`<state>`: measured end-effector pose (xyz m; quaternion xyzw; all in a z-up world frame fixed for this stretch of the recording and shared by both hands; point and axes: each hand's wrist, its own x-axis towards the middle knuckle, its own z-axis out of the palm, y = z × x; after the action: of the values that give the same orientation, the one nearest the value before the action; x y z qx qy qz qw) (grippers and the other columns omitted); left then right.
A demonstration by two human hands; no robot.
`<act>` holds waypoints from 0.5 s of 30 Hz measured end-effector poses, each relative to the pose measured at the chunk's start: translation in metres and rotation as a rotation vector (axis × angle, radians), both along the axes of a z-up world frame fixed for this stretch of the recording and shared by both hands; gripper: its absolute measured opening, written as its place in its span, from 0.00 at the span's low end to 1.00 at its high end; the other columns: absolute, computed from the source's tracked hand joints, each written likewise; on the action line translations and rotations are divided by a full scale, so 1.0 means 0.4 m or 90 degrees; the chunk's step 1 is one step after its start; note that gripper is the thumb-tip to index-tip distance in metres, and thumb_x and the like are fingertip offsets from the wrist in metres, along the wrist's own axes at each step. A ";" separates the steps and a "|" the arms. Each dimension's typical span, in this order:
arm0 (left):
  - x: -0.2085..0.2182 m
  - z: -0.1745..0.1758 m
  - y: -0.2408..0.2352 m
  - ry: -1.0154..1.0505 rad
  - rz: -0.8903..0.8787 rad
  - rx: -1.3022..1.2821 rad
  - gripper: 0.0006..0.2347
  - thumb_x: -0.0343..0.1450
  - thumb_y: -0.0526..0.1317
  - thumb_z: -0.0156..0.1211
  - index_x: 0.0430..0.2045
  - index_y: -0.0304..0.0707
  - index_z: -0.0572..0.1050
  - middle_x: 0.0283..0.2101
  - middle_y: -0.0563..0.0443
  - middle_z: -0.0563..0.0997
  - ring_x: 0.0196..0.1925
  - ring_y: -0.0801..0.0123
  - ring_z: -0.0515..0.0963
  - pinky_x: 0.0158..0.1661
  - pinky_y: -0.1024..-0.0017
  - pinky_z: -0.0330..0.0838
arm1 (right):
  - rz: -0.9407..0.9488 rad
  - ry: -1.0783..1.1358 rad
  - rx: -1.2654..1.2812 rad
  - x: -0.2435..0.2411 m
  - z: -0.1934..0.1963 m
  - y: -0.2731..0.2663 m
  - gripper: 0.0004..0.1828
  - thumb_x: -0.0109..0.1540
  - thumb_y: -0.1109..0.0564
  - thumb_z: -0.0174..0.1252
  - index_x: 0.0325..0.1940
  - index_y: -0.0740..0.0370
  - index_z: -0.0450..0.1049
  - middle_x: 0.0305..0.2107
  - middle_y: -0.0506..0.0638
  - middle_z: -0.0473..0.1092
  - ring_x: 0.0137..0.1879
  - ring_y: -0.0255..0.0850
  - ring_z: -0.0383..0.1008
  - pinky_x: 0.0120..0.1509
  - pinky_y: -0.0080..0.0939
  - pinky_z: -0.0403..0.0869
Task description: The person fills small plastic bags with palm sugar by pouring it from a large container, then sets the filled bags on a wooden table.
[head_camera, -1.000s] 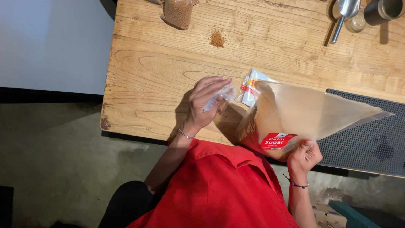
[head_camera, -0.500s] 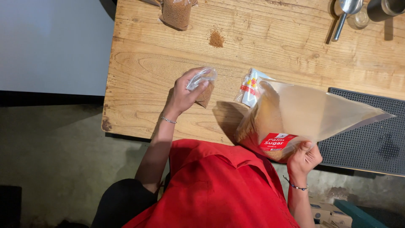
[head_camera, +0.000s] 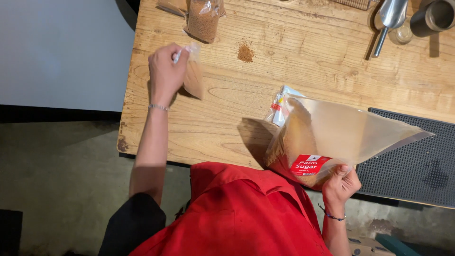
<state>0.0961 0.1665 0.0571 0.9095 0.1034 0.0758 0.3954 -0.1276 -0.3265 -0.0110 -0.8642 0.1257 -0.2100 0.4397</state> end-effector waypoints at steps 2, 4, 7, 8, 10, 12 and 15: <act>0.097 -0.061 0.057 -0.025 0.018 0.017 0.17 0.80 0.38 0.62 0.17 0.45 0.70 0.18 0.59 0.67 0.21 0.76 0.61 0.28 0.72 0.57 | 0.004 0.004 0.002 -0.005 -0.006 -0.004 0.31 0.78 0.41 0.46 0.25 0.60 0.57 0.23 0.41 0.52 0.35 0.31 0.52 0.37 0.39 0.52; 0.214 -0.103 0.108 -0.057 0.030 0.033 0.20 0.81 0.38 0.62 0.15 0.45 0.65 0.17 0.59 0.65 0.21 0.75 0.61 0.26 0.70 0.56 | 0.002 0.001 0.003 0.008 -0.001 0.005 0.31 0.78 0.41 0.46 0.26 0.61 0.59 0.23 0.41 0.53 0.35 0.31 0.53 0.37 0.39 0.53; 0.360 -0.153 0.172 -0.074 0.048 0.110 0.23 0.79 0.38 0.61 0.16 0.48 0.52 0.20 0.57 0.53 0.24 0.68 0.56 0.30 0.64 0.54 | 0.011 0.011 -0.009 0.025 0.019 0.026 0.32 0.76 0.39 0.45 0.23 0.58 0.53 0.22 0.40 0.49 0.32 0.31 0.48 0.36 0.39 0.49; 0.408 -0.167 0.186 -0.065 0.040 0.108 0.22 0.78 0.42 0.61 0.16 0.47 0.56 0.20 0.55 0.57 0.26 0.62 0.58 0.30 0.61 0.56 | 0.011 0.024 -0.009 0.032 0.021 0.030 0.32 0.76 0.38 0.45 0.23 0.58 0.53 0.22 0.40 0.49 0.32 0.32 0.48 0.36 0.39 0.49; 0.451 -0.139 0.198 -0.059 0.036 0.108 0.21 0.78 0.46 0.62 0.16 0.46 0.60 0.21 0.53 0.61 0.28 0.57 0.60 0.31 0.58 0.58 | 0.014 0.035 -0.006 0.058 0.028 0.047 0.32 0.75 0.37 0.45 0.23 0.57 0.53 0.22 0.40 0.48 0.33 0.32 0.48 0.36 0.39 0.49; 0.450 -0.063 0.174 -0.042 -0.041 -0.023 0.15 0.75 0.54 0.58 0.35 0.45 0.84 0.40 0.49 0.87 0.48 0.65 0.85 0.44 0.68 0.75 | 0.037 0.046 0.041 0.092 0.038 0.062 0.33 0.73 0.34 0.46 0.22 0.56 0.53 0.21 0.39 0.49 0.32 0.31 0.48 0.36 0.37 0.48; 0.431 -0.051 0.183 -0.133 0.033 -0.006 0.18 0.79 0.55 0.49 0.26 0.45 0.78 0.30 0.55 0.89 0.36 0.69 0.88 0.39 0.65 0.75 | 0.044 0.011 0.012 0.179 0.090 0.090 0.34 0.71 0.33 0.44 0.21 0.54 0.46 0.20 0.39 0.44 0.30 0.31 0.43 0.33 0.39 0.44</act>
<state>0.2683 0.2397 0.0366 0.8920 0.0855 0.1796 0.4059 -0.0561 -0.2904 0.0251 -0.8655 0.1018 -0.1858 0.4539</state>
